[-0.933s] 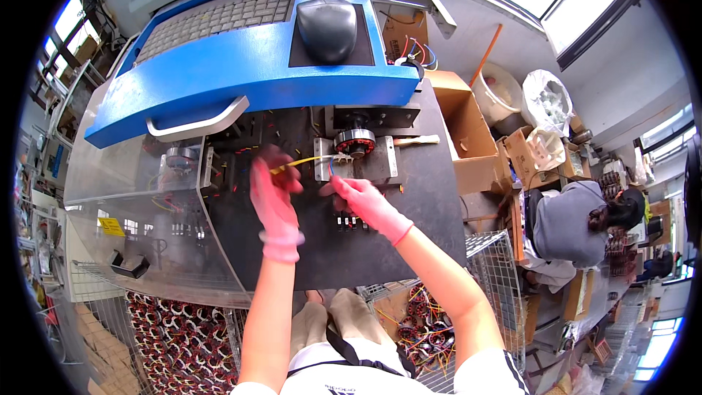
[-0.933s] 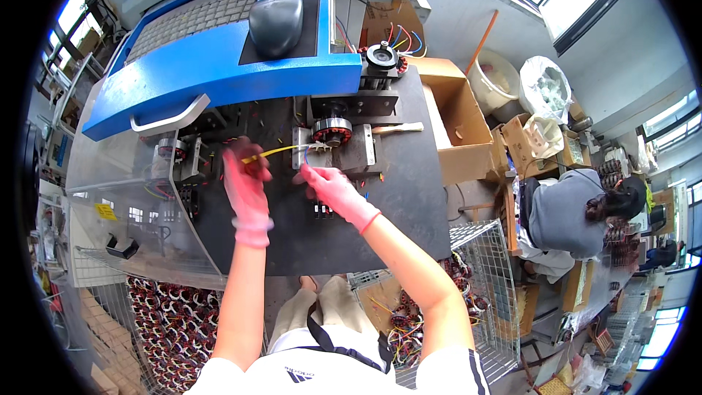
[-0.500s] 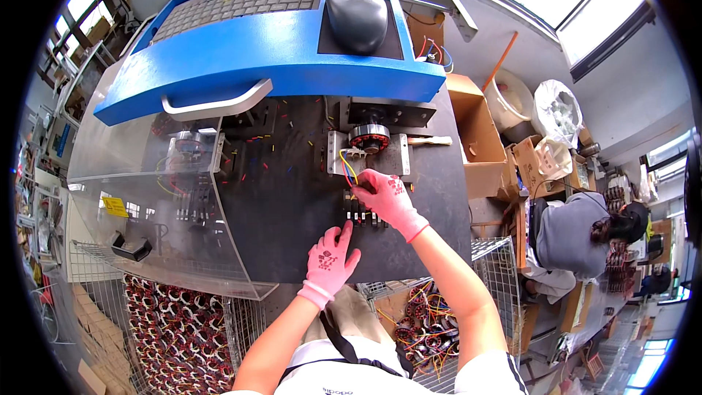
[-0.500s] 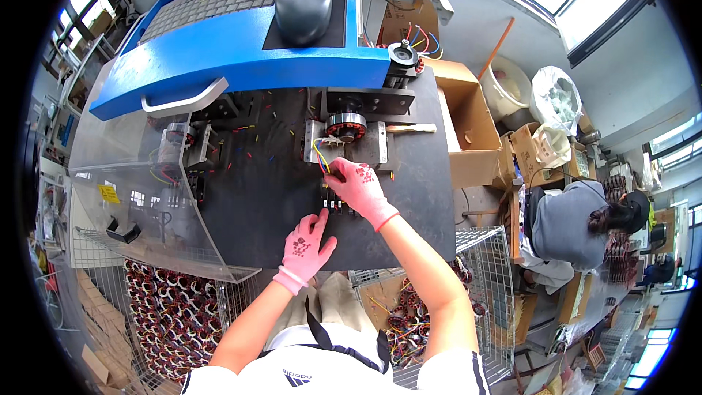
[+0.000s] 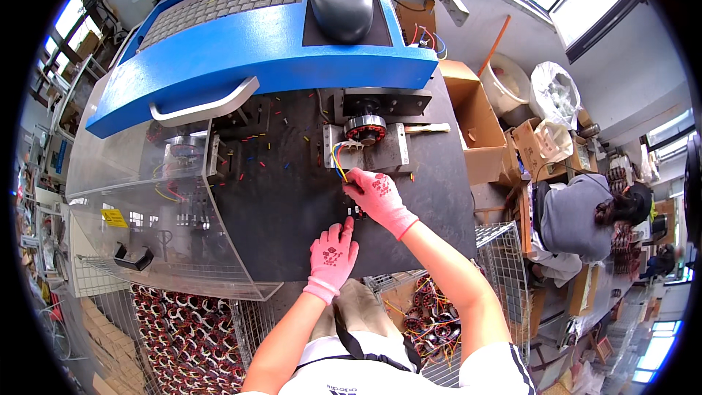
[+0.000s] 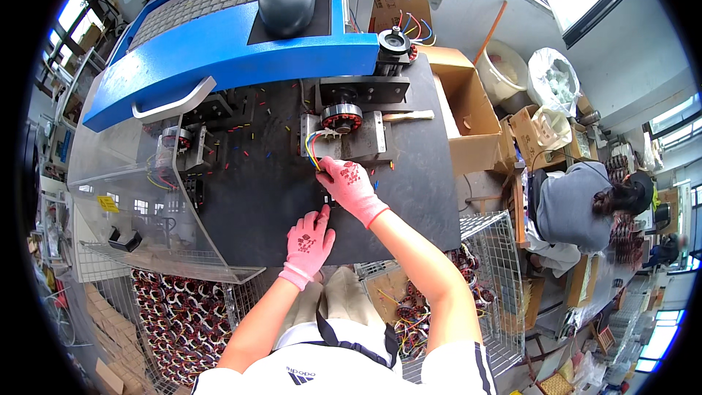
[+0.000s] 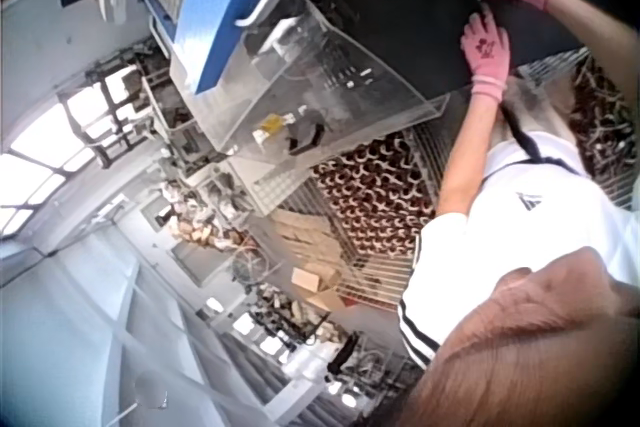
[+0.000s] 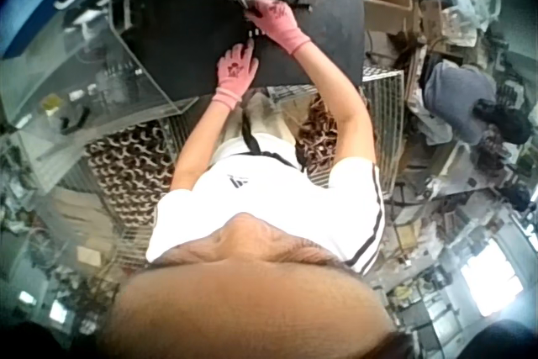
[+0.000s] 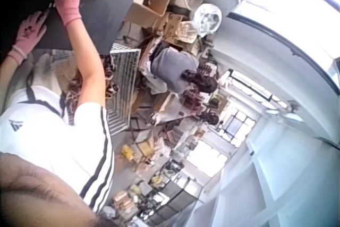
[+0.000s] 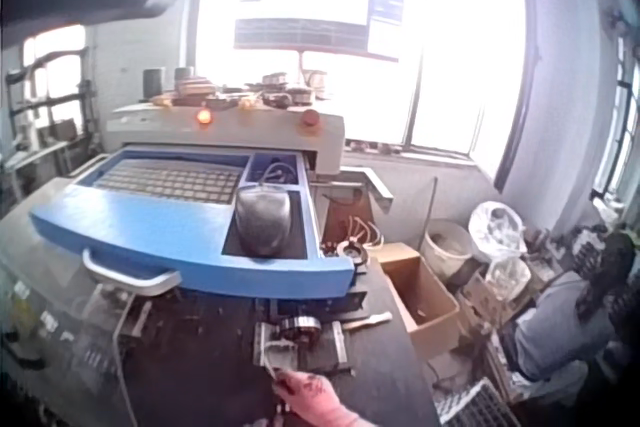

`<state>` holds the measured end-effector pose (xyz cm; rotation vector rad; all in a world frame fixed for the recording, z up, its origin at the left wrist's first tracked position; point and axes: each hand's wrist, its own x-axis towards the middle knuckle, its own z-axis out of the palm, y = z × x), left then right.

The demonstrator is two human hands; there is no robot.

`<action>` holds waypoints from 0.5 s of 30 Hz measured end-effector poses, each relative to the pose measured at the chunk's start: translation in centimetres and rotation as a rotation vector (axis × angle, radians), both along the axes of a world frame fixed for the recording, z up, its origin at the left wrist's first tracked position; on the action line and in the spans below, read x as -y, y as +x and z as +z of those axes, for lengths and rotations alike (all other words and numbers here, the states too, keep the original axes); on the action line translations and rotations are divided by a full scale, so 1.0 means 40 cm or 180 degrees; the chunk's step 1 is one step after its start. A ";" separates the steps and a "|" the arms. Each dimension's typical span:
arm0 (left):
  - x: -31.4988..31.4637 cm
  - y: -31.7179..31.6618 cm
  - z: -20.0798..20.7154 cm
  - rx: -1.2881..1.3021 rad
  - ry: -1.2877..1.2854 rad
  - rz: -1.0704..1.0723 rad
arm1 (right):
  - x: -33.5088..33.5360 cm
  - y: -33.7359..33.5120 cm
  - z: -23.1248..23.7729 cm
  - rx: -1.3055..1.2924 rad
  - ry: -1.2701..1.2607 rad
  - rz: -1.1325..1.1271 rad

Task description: The person picks up a motor stator with wires from a bin and places it into a specialized industrial testing or assembly machine. The person then inserts the colored wires into designated slots on a terminal block and uses their hands to ensure the components are seated correctly before removing the unit and placing it into another bin.

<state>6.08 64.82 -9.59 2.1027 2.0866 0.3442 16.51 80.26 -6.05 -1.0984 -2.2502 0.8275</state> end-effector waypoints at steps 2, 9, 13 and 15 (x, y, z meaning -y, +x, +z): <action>-0.001 -0.007 0.008 0.0638 0.0207 0.0060 | 0.003 -0.011 0.001 0.0101 0.0000 -0.0047; 0.099 -0.041 0.055 0.1955 0.0314 0.0133 | -0.083 0.035 0.088 -0.0180 -0.0038 -0.0668; 0.142 -0.023 0.084 0.2106 0.0134 -0.0044 | -0.220 0.091 0.059 0.0362 0.0529 -0.0726; 0.149 -0.006 0.089 0.2150 0.0079 -0.0113 | -0.257 0.104 0.027 0.0348 0.0421 -0.0585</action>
